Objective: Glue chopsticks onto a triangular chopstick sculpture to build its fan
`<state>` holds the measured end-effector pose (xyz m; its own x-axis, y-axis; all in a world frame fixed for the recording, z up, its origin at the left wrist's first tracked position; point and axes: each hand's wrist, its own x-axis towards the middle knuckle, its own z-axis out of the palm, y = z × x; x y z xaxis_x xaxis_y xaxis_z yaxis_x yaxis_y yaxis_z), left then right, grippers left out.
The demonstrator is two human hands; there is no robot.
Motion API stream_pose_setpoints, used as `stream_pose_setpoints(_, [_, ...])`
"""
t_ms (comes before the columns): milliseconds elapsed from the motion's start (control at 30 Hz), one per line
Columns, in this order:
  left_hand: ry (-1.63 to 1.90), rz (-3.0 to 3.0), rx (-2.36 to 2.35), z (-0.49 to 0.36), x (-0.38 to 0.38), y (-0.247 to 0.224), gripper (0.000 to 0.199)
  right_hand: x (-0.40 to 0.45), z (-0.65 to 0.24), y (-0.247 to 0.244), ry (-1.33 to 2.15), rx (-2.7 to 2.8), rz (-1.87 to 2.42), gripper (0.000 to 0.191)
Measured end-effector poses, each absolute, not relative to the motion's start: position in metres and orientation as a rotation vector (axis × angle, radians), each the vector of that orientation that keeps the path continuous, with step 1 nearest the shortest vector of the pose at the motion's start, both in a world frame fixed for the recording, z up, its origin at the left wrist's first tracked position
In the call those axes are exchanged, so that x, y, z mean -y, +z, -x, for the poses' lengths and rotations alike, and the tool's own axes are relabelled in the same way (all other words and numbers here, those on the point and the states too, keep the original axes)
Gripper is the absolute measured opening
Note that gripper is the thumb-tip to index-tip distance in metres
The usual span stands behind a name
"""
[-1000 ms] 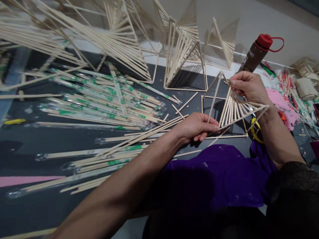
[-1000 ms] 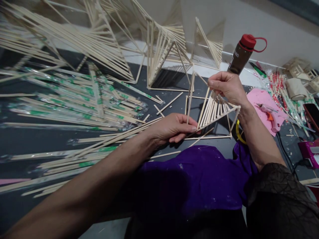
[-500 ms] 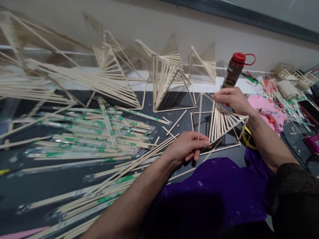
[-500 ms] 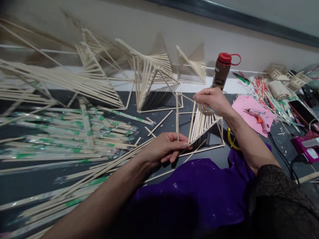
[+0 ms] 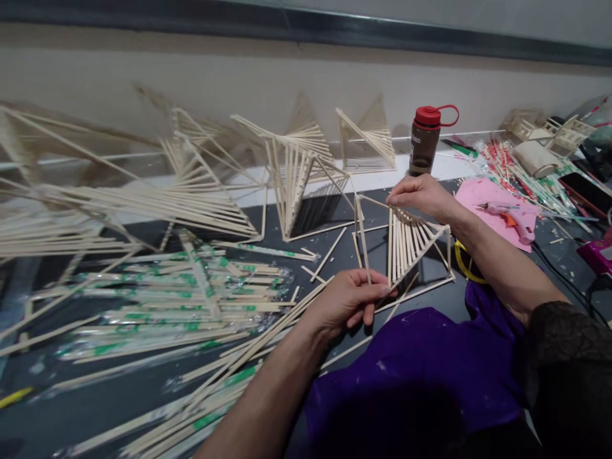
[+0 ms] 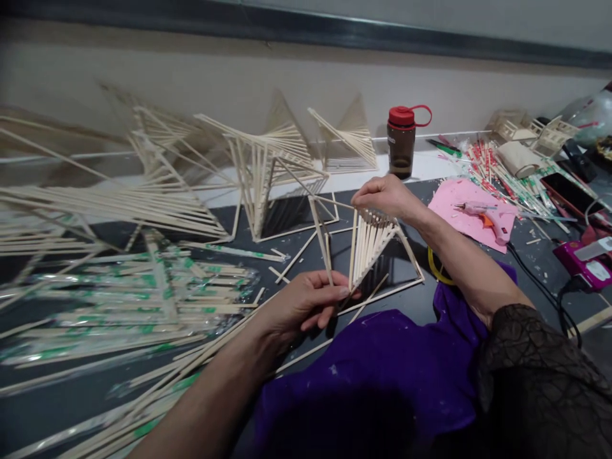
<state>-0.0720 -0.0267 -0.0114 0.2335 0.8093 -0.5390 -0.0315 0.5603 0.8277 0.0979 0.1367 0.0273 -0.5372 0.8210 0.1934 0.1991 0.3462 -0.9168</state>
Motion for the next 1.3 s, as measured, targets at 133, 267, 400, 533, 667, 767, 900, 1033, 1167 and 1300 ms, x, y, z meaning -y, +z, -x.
stream_pose_setpoints(133, [0.703, -0.791, -1.195, 0.073, 0.028, -0.014, 0.028, -0.135, -0.097, 0.028, 1.278, 1.925, 0.907, 0.008])
stream_pose_setpoints(267, [0.711, -0.779, -1.19, 0.072, 0.029, -0.013, 0.029, -0.132, -0.096, 0.031, 1.346, 1.909, 0.954, 0.01])
stream_pose_setpoints(400, [0.717, -0.774, -1.186, 0.071, 0.029, -0.012, 0.029, -0.129, -0.095, 0.033, 1.358, 1.905, 0.962, 0.011])
stream_pose_setpoints(533, [0.721, -0.772, -1.181, 0.071, 0.029, -0.012, 0.029, -0.125, -0.092, 0.031, 1.381, 1.852, 1.001, 0.009])
stream_pose_setpoints(667, [0.741, -0.768, -1.168, 0.071, 0.03, -0.013, 0.026, -0.121, -0.091, 0.03, 1.299, 1.838, 0.98, 0.007])
stream_pose_setpoints(767, [0.756, -0.774, -1.161, 0.069, 0.03, -0.012, 0.023, -0.121, -0.091, 0.03, 1.226, 1.852, 0.966, 0.006])
stream_pose_setpoints(900, [0.76, -0.765, -1.154, 0.067, 0.03, -0.01, 0.02, -0.124, -0.092, 0.03, 1.205, 1.874, 0.956, 0.005])
stream_pose_setpoints(1033, [0.758, -0.768, -1.141, 0.068, 0.029, -0.011, 0.017, -0.125, -0.092, 0.031, 1.201, 1.9, 0.937, 0.006])
stream_pose_setpoints(1167, [0.765, -0.775, -1.143, 0.068, 0.029, -0.012, 0.016, -0.124, -0.092, 0.031, 1.195, 1.915, 0.953, 0.006])
stream_pose_setpoints(1300, [0.77, -0.774, -1.146, 0.068, 0.03, -0.013, 0.015, -0.125, -0.092, 0.032, 1.192, 1.926, 0.978, 0.006])
